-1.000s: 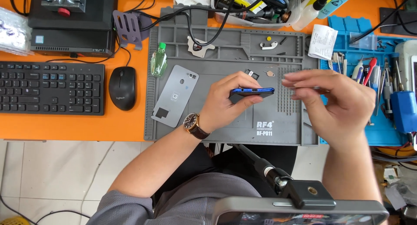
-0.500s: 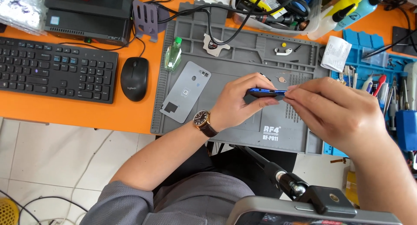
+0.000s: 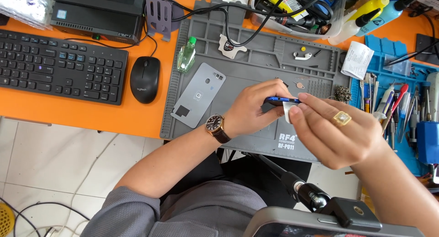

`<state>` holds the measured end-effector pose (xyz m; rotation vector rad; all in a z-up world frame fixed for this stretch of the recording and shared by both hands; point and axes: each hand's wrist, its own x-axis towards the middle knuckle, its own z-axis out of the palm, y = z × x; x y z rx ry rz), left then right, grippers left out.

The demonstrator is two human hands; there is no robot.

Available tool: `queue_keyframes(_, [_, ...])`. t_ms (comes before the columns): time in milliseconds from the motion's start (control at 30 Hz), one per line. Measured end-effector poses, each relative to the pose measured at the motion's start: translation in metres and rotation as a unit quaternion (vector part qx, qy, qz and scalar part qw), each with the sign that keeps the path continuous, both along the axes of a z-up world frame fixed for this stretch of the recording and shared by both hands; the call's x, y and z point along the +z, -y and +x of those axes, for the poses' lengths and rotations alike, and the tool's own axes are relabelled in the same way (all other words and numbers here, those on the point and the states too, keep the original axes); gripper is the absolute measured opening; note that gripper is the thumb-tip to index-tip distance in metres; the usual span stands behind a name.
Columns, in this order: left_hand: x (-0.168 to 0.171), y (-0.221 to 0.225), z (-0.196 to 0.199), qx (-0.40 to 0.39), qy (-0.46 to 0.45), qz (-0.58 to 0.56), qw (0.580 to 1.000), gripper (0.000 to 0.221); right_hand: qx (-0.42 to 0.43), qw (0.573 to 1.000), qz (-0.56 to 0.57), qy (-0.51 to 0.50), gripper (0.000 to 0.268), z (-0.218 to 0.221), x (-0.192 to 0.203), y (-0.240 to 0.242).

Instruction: Using a SIM ejector tool and a prying tool to remove the SIM card tray from a mobile phone.

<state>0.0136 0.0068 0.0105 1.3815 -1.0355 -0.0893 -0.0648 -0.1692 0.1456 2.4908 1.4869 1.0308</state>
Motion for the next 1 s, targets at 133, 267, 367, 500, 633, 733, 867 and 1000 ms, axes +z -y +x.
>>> queue_keyframes(133, [-0.002,0.0,0.0,0.009,-0.003,-0.002,1.0,0.016,-0.006,0.999,-0.035,0.026,0.005,0.0,-0.002,-0.001])
queue_keyframes(267, [-0.007,0.0,-0.002,-0.001,0.001,-0.008,1.0,0.01,-0.037,0.995,0.062,-0.068,0.006,-0.003,-0.004,0.004])
queue_keyframes(367, [-0.006,0.0,-0.002,-0.005,-0.003,-0.005,1.0,0.012,-0.042,0.997,0.044,-0.054,0.009,-0.002,-0.003,0.002])
queue_keyframes(500, [-0.002,0.001,0.0,0.009,-0.002,0.003,1.0,0.01,-0.009,0.998,-0.043,0.047,0.006,0.0,-0.009,-0.001])
queue_keyframes(633, [-0.003,-0.001,-0.001,-0.002,-0.007,0.002,1.0,0.015,-0.014,1.0,0.006,0.011,0.013,-0.001,-0.006,-0.003])
queue_keyframes(733, [0.0,-0.001,-0.003,-0.007,0.007,-0.008,1.0,0.011,-0.074,0.989,0.077,-0.103,0.003,-0.009,-0.006,0.003])
queue_keyframes(867, [-0.001,-0.001,-0.003,-0.006,0.01,-0.022,1.0,0.009,-0.092,0.987,0.06,-0.12,0.008,-0.007,0.002,0.001])
queue_keyframes(1000, [0.001,-0.001,-0.001,-0.012,0.01,-0.031,0.999,0.007,-0.028,1.0,-0.007,-0.006,0.014,0.0,0.002,-0.005])
